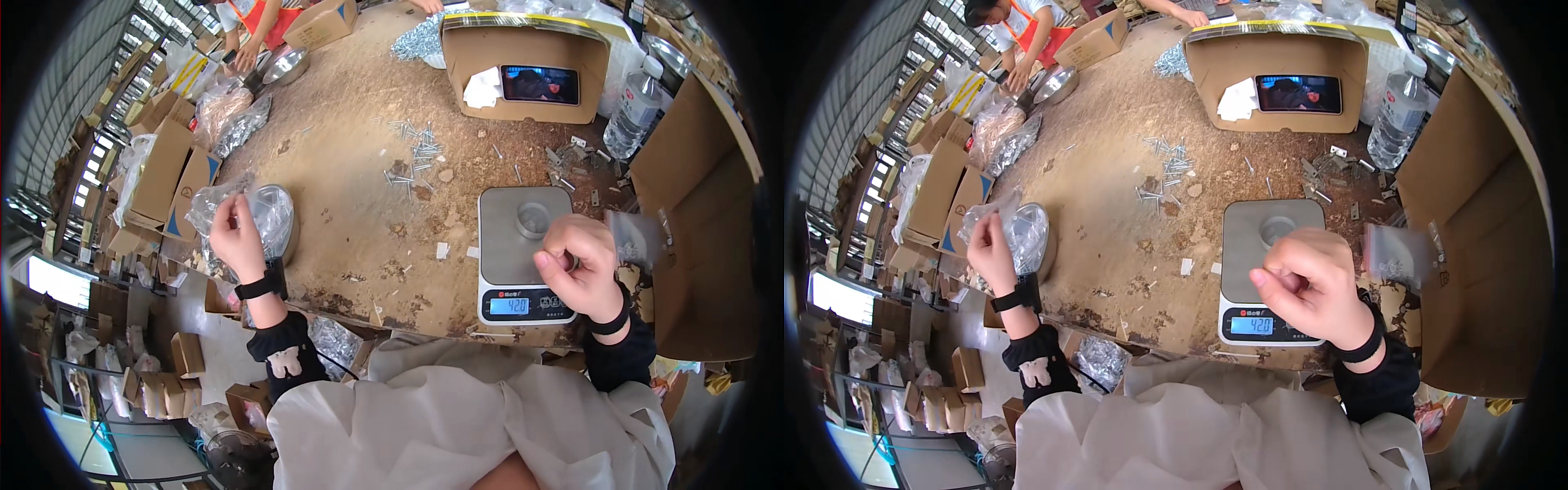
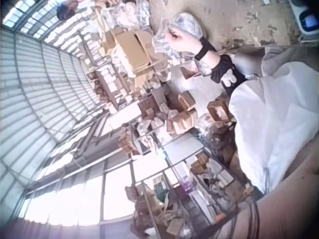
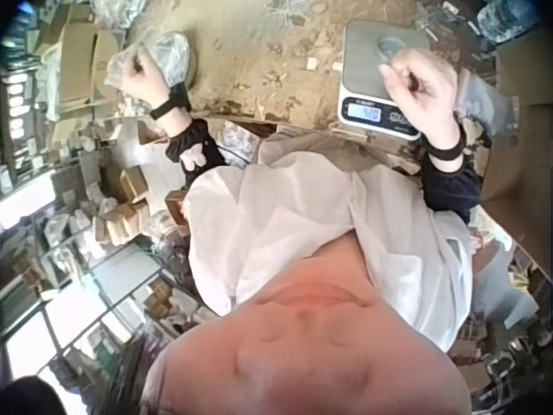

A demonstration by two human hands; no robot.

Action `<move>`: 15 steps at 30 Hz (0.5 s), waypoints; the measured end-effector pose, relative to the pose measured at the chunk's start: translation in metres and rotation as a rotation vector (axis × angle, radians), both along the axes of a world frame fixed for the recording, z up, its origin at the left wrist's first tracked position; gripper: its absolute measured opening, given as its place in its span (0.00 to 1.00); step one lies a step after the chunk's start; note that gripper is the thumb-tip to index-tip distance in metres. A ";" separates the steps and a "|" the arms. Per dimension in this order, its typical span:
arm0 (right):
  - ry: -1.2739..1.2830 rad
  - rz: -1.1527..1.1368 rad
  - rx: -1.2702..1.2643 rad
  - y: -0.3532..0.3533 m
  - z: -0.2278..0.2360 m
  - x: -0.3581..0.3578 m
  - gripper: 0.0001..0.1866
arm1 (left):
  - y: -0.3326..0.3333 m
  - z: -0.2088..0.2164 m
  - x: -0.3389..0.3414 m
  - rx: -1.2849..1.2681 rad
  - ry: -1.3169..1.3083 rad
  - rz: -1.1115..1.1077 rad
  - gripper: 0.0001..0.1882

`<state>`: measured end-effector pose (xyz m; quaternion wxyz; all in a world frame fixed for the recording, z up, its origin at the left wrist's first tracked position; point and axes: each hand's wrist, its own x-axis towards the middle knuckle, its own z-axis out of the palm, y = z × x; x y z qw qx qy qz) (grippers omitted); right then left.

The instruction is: The person sits at a low table and repeatedly picks up small metal screws, placing them onto a digital scale to measure their weight. After weighing, the person transfers the screws into small plastic bags and seals them. The process is repeated multiple times with different batches of screws.

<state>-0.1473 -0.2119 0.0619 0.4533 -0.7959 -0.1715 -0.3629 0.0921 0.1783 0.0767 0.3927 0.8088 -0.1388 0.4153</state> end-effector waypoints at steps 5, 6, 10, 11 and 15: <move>0.011 -0.036 -0.123 -0.002 0.002 0.002 0.14 | -0.025 -0.009 0.005 0.024 0.275 -0.276 0.13; 0.025 -0.031 -0.138 -0.002 0.003 0.003 0.14 | -0.046 -0.006 0.001 0.061 0.359 -0.391 0.14; 0.074 -0.098 -0.234 -0.005 0.003 0.001 0.12 | -0.133 -0.031 0.033 0.393 0.626 -0.654 0.30; 0.088 -0.096 -0.247 -0.006 0.003 0.001 0.12 | -0.148 -0.049 0.056 0.522 0.590 -0.654 0.40; 0.121 -0.067 -0.309 -0.007 0.001 0.006 0.10 | -0.189 -0.116 0.151 0.465 0.720 -0.344 0.50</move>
